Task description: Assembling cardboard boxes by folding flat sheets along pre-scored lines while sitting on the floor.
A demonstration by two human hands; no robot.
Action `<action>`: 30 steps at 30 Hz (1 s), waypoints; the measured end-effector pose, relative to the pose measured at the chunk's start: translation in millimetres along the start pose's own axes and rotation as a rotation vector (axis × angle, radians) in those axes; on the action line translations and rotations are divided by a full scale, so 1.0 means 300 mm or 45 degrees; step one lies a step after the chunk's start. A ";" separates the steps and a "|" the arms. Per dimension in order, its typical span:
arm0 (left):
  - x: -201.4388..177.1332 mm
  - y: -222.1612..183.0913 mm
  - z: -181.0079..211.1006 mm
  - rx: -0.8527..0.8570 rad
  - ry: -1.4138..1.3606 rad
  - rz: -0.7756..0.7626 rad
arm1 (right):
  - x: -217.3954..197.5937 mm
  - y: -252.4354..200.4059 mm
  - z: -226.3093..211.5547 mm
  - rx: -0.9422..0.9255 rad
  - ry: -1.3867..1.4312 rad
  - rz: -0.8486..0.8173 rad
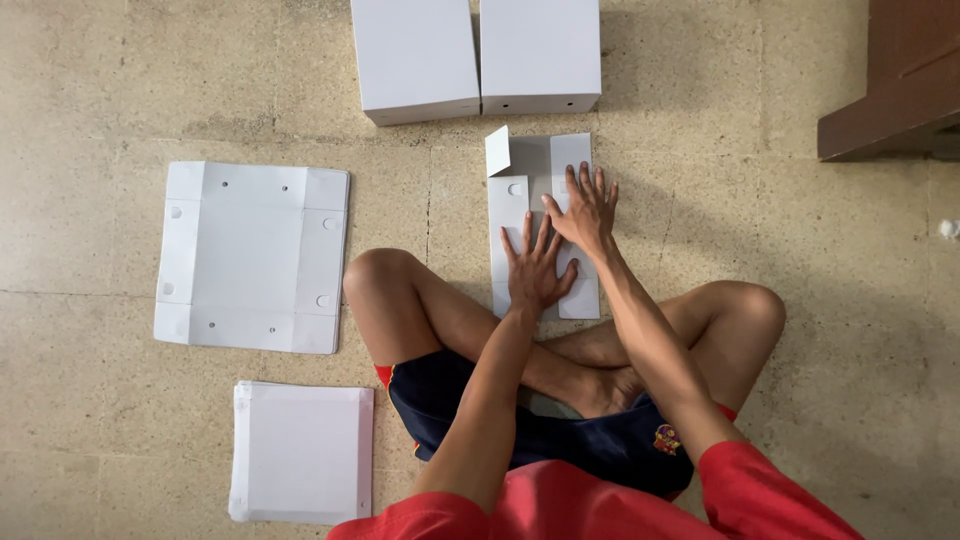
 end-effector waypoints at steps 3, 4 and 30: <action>0.004 0.002 -0.003 -0.010 0.014 -0.048 | 0.001 0.031 0.005 0.001 -0.013 -0.028; 0.000 0.002 -0.004 -0.012 0.021 -0.038 | -0.003 0.050 0.006 -0.001 -0.019 -0.022; -0.007 0.000 0.002 -0.007 0.035 0.025 | -0.009 0.121 0.011 0.011 -0.042 -0.004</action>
Point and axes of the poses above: each hand's wrist, its own y-axis towards the middle knuckle, its own x-axis out of the palm, z = x × y, the point moved 6 cm from there along y, towards the middle knuckle, and after that the axes turned 8 degrees about -z, right-handed, at the moved point
